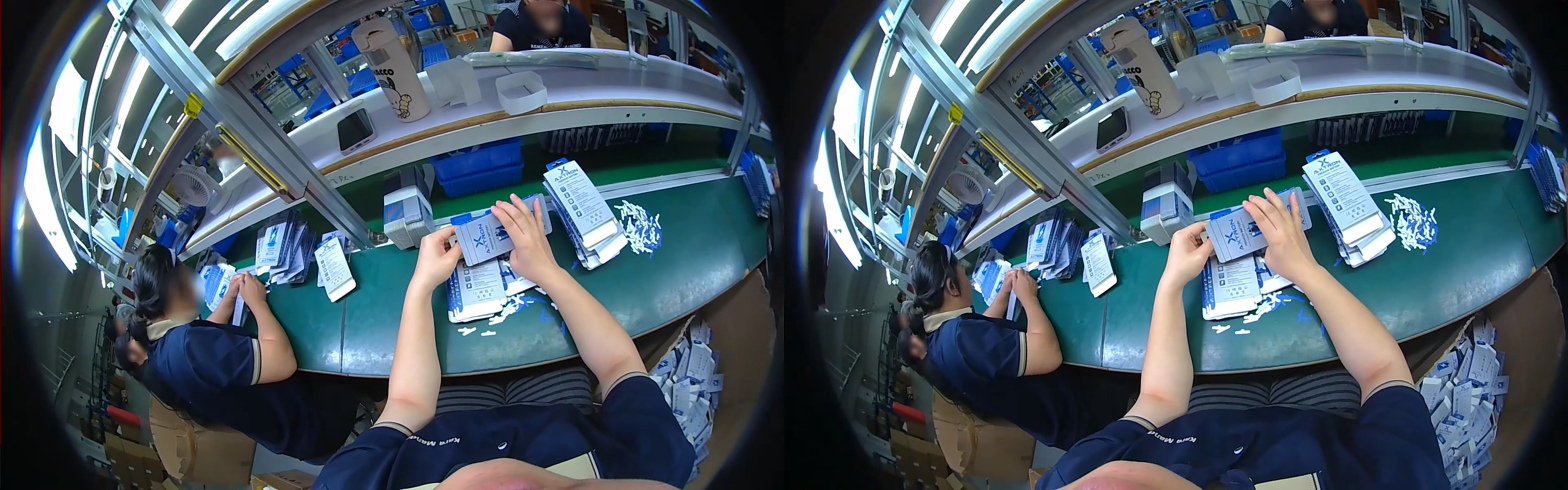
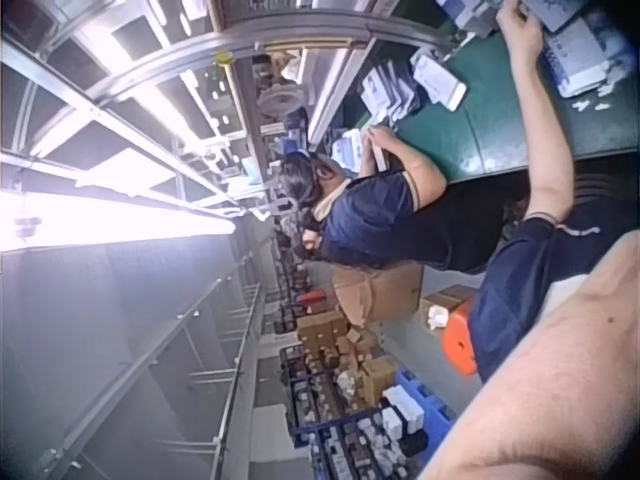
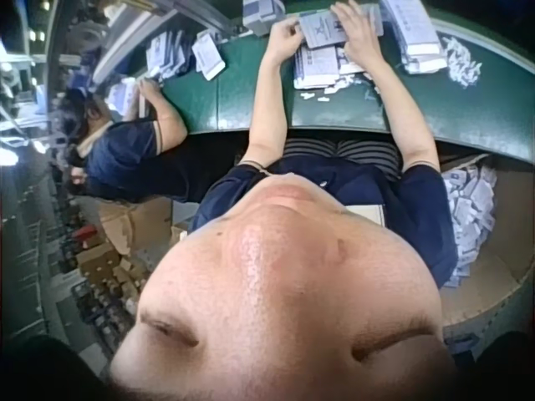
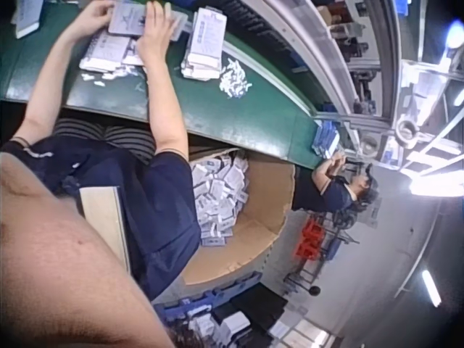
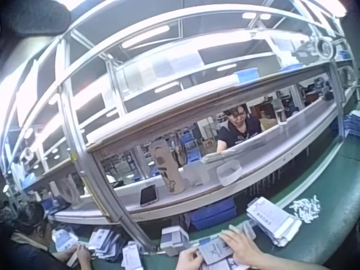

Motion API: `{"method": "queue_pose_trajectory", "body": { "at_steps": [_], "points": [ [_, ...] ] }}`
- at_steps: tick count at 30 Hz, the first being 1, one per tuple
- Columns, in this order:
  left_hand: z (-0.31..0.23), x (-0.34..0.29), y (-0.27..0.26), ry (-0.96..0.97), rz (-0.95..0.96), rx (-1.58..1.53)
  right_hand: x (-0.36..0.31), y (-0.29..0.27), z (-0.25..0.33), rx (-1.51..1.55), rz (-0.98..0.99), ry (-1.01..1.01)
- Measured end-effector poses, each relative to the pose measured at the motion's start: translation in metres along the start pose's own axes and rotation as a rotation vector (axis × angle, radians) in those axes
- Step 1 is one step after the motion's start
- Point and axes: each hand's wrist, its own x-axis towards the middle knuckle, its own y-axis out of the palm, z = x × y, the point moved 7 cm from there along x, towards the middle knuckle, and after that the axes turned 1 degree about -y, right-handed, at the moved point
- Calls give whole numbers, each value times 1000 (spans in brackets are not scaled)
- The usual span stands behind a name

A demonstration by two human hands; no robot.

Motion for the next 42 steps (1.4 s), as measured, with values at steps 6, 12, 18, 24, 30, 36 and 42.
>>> {"method": "queue_pose_trajectory", "body": {
  "at_steps": [6, 12, 18, 24, 30, 36, 42],
  "points": [
    [7, -2, 6, -49, 76, -216, -1, -3, -3, -7, -5, -2],
    [0, -2, 6, -57, 101, -141, -2, -2, -4, 6, -8, -4],
    [5, -1, -2, -60, 42, 73, -3, -1, 0, -3, 0, -18],
    [8, 0, 0, -37, 53, -64, -3, -2, -2, 9, -10, -9],
    [10, -1, 0, -79, 61, -186, -3, -2, -3, 62, -16, 12],
    [5, 0, 0, -44, 26, -145, -3, -2, -7, 59, -28, 41],
    [9, 2, -3, -108, 31, 21, -3, -3, -10, 52, -43, 78]
  ]
}}
